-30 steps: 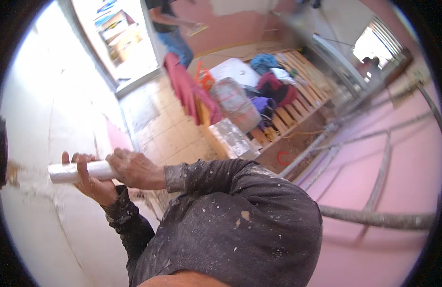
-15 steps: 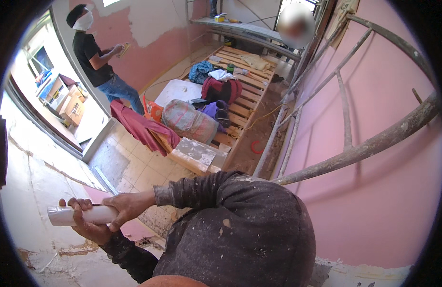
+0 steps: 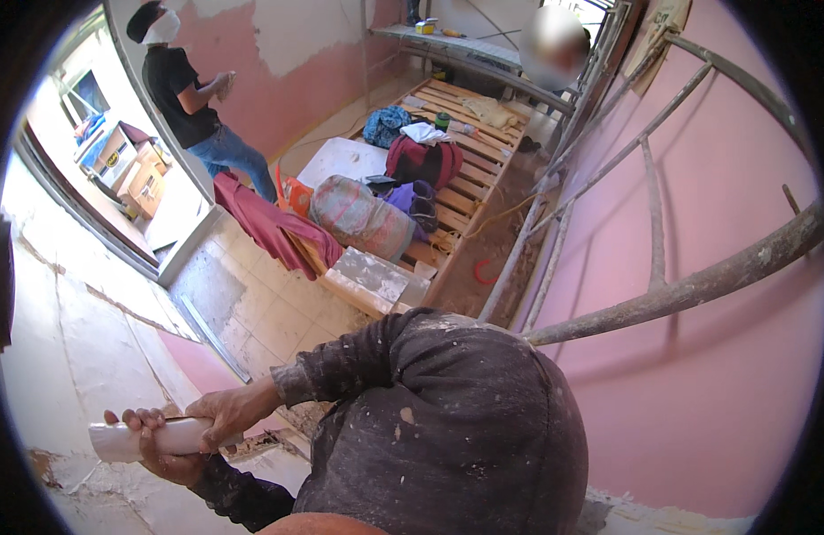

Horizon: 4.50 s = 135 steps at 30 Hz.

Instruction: The person applies plaster to a wall using a hawk and trowel, smoothing the surface in a room under renovation. Another person is visible in the background working on a different section of the wall.

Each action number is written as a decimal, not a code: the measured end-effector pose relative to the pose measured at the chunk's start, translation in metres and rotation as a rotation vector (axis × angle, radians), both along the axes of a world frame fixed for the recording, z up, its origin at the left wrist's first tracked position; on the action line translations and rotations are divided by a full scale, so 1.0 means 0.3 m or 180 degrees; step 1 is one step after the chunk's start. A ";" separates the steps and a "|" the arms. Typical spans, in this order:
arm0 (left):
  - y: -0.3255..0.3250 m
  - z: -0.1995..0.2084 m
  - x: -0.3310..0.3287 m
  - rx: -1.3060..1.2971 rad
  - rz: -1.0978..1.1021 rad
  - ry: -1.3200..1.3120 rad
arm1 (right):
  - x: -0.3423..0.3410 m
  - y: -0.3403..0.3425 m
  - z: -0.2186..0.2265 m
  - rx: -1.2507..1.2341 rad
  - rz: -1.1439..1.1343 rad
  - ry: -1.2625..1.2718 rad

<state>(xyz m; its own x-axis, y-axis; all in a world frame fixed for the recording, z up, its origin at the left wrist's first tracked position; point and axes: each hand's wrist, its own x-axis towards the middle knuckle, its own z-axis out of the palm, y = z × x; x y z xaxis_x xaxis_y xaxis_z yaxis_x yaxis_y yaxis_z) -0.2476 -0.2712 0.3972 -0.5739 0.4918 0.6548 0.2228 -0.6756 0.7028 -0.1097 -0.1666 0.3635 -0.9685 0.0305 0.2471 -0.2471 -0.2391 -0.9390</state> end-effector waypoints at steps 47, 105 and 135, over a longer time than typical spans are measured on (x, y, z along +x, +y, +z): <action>0.093 0.029 -0.052 0.0028 -0.0962 -0.1185 | -0.034 0.108 -0.074 0.0900 -0.0394 -0.0538; 0.257 -0.047 0.084 -0.1448 -0.0142 0.2935 | 0.280 0.213 0.174 -0.0994 -0.0037 -0.0766; 0.261 -0.086 0.283 -0.1729 -0.1040 0.0507 | 0.353 0.239 0.216 0.3416 -0.2389 -0.1113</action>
